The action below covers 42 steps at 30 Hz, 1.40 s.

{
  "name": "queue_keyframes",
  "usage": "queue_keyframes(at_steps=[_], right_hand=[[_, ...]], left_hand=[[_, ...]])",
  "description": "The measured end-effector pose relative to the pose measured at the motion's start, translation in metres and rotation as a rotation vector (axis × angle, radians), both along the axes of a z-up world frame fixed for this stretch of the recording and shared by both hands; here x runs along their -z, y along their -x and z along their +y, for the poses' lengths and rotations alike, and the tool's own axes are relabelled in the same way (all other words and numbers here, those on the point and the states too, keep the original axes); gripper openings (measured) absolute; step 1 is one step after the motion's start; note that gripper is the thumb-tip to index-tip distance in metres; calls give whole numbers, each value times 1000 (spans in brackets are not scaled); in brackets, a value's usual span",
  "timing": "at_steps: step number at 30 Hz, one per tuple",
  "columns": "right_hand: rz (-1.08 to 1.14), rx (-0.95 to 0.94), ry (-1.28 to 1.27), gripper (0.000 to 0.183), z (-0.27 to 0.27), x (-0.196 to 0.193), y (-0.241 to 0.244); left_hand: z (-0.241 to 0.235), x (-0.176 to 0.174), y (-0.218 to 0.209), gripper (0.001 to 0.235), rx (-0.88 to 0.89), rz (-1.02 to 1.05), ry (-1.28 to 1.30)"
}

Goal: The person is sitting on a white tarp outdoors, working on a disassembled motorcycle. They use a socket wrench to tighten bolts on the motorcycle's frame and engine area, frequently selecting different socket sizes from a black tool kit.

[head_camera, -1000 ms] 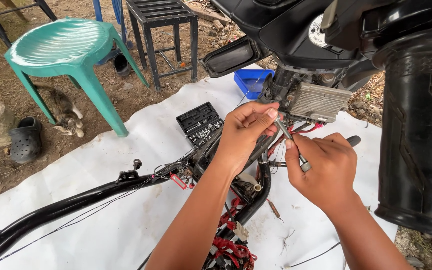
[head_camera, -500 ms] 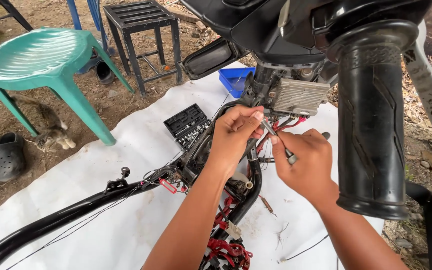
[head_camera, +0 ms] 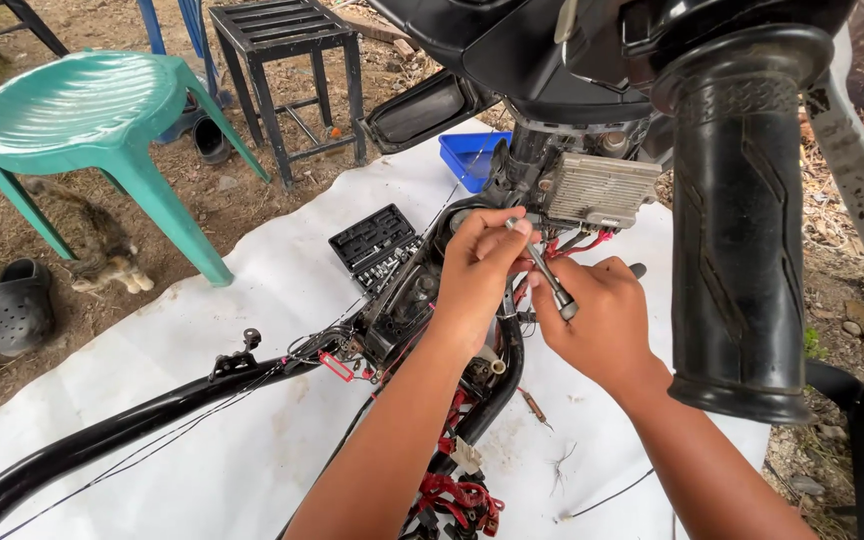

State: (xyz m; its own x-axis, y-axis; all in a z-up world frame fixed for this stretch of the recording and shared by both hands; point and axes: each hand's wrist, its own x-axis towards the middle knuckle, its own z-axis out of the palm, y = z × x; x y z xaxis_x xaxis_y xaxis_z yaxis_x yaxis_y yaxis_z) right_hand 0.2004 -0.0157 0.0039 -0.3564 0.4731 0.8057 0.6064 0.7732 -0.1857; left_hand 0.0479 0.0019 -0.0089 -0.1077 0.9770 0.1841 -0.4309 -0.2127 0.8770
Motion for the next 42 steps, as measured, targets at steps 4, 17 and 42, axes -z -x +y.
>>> queue_keyframes(at_steps=[4,17,42], right_hand=[[-80,66,110,17,-2,-10,8],[-44,-245,511,31,12,-18,17],[745,-896,1389,37,46,39,15]], left_hand=[[1,-4,6,33,-14,23,7],[14,6,48,36,2,-286,147],[15,4,49,42,133,-263,84]])
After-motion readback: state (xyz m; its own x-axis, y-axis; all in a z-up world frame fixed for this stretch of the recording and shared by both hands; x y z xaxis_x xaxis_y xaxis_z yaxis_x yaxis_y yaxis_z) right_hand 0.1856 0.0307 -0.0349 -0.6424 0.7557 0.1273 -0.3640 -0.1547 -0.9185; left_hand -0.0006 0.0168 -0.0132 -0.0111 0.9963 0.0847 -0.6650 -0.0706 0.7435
